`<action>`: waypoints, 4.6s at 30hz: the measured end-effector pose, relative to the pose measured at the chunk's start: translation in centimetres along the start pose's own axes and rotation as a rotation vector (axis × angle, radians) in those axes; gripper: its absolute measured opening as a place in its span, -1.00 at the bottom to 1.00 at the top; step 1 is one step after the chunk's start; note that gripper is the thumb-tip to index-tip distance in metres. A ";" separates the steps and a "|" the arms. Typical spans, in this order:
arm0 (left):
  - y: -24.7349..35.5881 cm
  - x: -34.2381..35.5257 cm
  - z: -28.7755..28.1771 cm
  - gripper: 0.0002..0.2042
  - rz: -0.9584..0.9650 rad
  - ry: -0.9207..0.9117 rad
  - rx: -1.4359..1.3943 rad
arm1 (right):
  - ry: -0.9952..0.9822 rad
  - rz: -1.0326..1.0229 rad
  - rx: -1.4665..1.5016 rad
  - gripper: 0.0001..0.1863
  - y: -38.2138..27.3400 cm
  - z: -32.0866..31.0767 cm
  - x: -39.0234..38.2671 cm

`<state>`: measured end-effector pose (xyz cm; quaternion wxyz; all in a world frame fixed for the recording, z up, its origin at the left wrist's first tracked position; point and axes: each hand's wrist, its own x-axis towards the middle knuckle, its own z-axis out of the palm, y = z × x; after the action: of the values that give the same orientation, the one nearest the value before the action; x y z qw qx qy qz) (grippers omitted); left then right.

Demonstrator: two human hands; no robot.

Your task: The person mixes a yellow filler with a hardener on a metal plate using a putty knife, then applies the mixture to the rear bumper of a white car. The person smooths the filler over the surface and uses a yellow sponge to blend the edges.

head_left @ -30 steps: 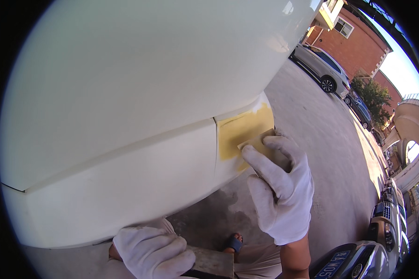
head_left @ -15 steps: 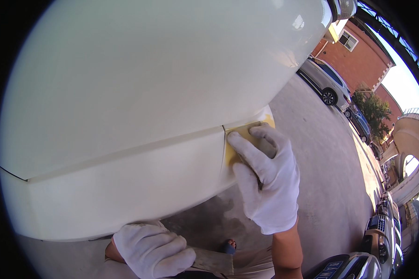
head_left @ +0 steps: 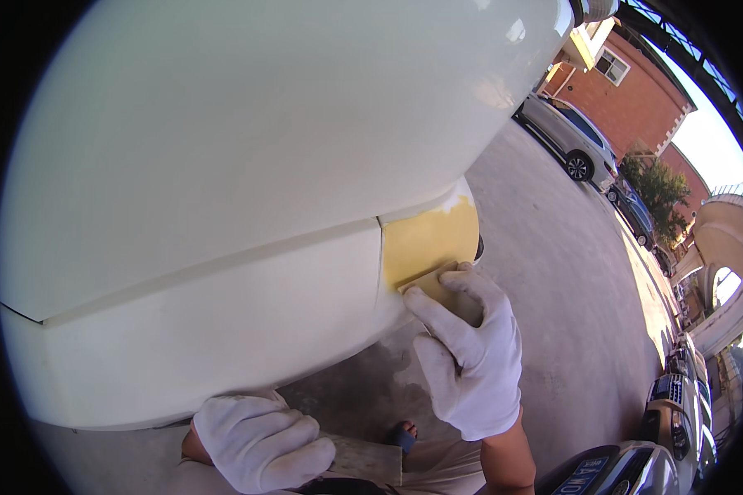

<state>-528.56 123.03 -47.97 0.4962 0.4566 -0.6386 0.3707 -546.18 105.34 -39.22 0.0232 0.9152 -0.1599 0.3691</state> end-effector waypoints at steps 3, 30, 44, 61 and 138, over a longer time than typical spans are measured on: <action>-0.3 -0.3 0.3 -0.95 0.021 0.038 0.017 | 0.060 -0.021 -0.010 -0.49 0.3 -0.3 1.8; 0.5 -0.8 0.1 -0.95 -0.053 0.008 0.039 | 0.122 -0.058 -0.034 -0.49 0.2 2.0 2.1; 2.4 2.1 -3.4 -0.82 -0.812 -0.314 -0.468 | -0.070 -0.173 0.772 -0.56 -0.3 -3.6 -3.2; 1.4 -0.1 -2.8 -0.78 -0.507 -0.049 -0.116 | -0.368 -0.597 0.180 -0.51 5.5 -6.2 9.9; -0.9 -3.9 0.9 -0.83 0.061 0.146 0.179 | 0.060 0.045 0.096 -0.51 4.4 0.6 1.6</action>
<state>-527.61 122.80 -51.97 0.4871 0.4511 -0.5787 0.4736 -546.04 100.63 -38.88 -0.0244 0.9000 -0.1617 0.4040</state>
